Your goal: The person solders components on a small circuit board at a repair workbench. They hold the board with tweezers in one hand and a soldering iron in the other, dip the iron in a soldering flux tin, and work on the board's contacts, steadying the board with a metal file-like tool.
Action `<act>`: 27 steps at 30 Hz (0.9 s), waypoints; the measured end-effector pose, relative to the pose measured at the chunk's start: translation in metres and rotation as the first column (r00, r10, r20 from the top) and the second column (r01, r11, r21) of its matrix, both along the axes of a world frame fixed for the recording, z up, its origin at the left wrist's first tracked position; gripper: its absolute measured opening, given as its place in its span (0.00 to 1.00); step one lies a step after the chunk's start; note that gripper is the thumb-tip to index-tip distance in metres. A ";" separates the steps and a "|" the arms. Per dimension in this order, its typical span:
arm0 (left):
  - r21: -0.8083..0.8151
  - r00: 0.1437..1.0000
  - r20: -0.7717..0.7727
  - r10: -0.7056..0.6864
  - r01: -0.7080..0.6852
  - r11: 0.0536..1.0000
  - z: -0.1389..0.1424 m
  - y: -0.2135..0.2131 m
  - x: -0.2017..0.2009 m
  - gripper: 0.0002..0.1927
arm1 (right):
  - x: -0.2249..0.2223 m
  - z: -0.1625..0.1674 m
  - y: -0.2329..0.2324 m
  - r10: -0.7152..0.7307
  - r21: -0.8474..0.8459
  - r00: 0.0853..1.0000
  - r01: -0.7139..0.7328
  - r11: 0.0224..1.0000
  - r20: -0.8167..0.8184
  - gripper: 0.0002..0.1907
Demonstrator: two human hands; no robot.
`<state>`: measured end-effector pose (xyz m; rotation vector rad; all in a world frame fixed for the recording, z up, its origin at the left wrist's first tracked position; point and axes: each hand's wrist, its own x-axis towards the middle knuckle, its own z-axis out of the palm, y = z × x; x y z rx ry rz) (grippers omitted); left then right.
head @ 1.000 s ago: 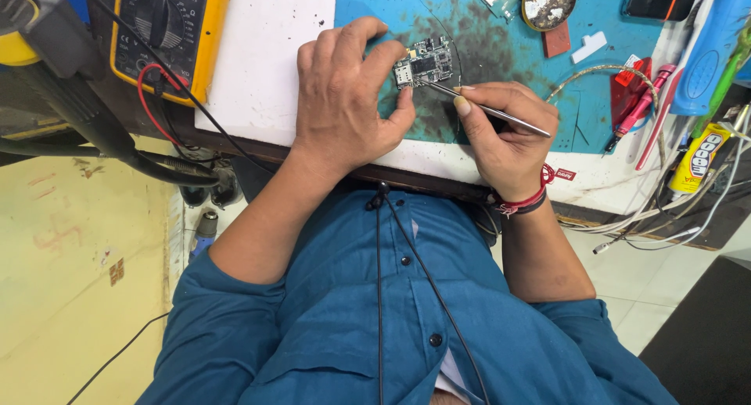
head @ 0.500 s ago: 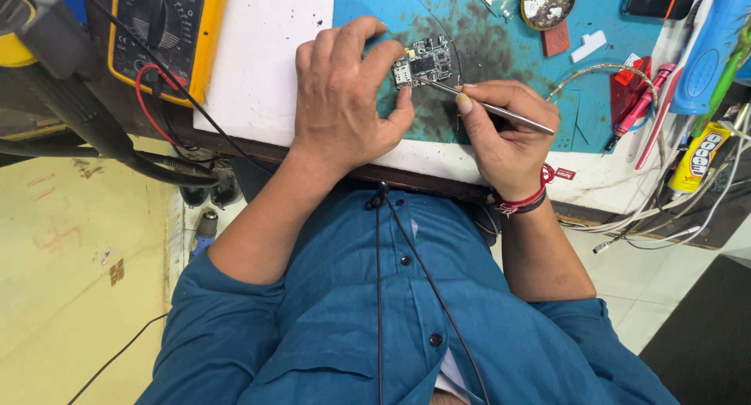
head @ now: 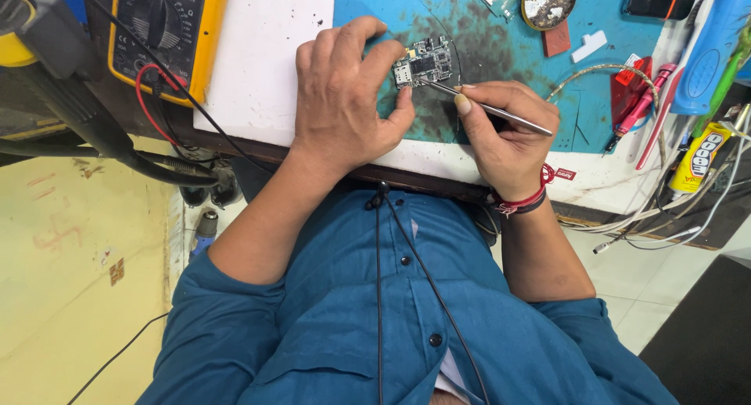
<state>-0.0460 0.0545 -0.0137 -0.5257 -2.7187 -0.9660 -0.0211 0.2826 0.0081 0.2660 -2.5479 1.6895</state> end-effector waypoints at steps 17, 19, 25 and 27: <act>0.032 0.980 -0.180 -0.089 0.096 0.995 0.001 -0.004 0.002 0.25 | 0.001 -0.001 -0.003 -0.002 0.123 0.983 0.025 0.992 -0.183 0.09; 0.006 0.944 -0.297 -0.142 0.151 0.989 0.003 -0.005 0.004 0.25 | -0.001 0.005 -0.006 0.082 0.239 0.960 -0.016 0.971 -0.269 0.11; -0.001 0.911 -0.372 -0.179 0.192 0.981 0.014 -0.006 0.020 0.19 | -0.002 0.027 -0.028 0.258 0.325 0.896 -0.138 0.936 -0.362 0.13; 0.011 0.923 -0.357 -0.141 0.155 0.988 0.018 -0.010 0.027 0.18 | -0.004 0.032 -0.033 0.288 0.343 0.886 -0.160 0.926 -0.364 0.13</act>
